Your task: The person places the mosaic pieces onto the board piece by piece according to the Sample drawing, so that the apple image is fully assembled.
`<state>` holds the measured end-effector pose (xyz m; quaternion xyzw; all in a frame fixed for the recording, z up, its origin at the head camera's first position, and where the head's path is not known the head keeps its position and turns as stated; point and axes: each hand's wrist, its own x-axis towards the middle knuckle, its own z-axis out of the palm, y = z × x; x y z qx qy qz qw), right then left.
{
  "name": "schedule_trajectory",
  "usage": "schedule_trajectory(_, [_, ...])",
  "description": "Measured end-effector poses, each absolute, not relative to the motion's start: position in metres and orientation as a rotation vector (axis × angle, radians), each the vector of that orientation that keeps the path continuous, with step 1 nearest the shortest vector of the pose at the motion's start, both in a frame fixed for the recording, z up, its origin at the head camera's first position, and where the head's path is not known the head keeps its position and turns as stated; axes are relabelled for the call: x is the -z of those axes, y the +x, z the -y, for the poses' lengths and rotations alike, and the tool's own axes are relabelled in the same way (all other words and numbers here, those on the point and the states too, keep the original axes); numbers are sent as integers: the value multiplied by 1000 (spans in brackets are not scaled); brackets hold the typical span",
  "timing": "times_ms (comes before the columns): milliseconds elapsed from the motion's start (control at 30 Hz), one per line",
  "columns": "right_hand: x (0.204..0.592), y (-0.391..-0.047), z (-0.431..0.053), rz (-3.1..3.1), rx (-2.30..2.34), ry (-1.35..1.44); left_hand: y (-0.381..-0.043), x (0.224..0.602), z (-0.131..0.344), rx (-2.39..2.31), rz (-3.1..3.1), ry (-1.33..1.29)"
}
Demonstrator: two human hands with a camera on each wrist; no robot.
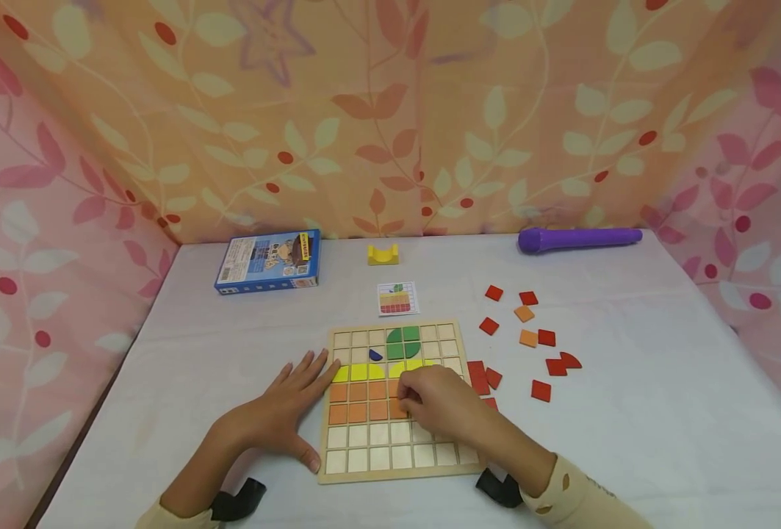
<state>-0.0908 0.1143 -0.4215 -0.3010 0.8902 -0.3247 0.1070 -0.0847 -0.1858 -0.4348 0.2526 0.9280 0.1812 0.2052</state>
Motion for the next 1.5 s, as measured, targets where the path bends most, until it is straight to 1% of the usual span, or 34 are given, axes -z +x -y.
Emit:
schedule_trajectory(133, [420, -85, -111, -2658, 877, -965, -85, 434, 184, -505, -2592, 702])
schedule_trajectory(300, [408, -95, -126, -2751, 853, -879, -85, 435, 183, -502, -2594, 695])
schedule_trajectory(433, [394, -116, -155, -2884, 790, -680, -85, 435, 183, -502, -2591, 691])
schedule_trajectory(567, [389, -140, -198, -2979, 724, -468, -85, 435, 183, -502, -2591, 692])
schedule_trajectory(700, [399, -157, -237, -2983, 609, -340, -85, 435, 183, -503, -2592, 694])
schedule_trajectory(800, [410, -163, -253, -2954, 543, -305, -85, 434, 184, -504, -2588, 701])
schedule_trajectory(967, [419, -165, -254, -2970, 569, -342, -85, 435, 185, -505, -2585, 705])
schedule_trajectory(1167, [417, -167, -246, -2963, 609, -331, -85, 435, 185, -507, -2586, 701])
schedule_trajectory(1500, [416, -166, -245, -2917, 733, -342, -85, 437, 186, -513, -2582, 701])
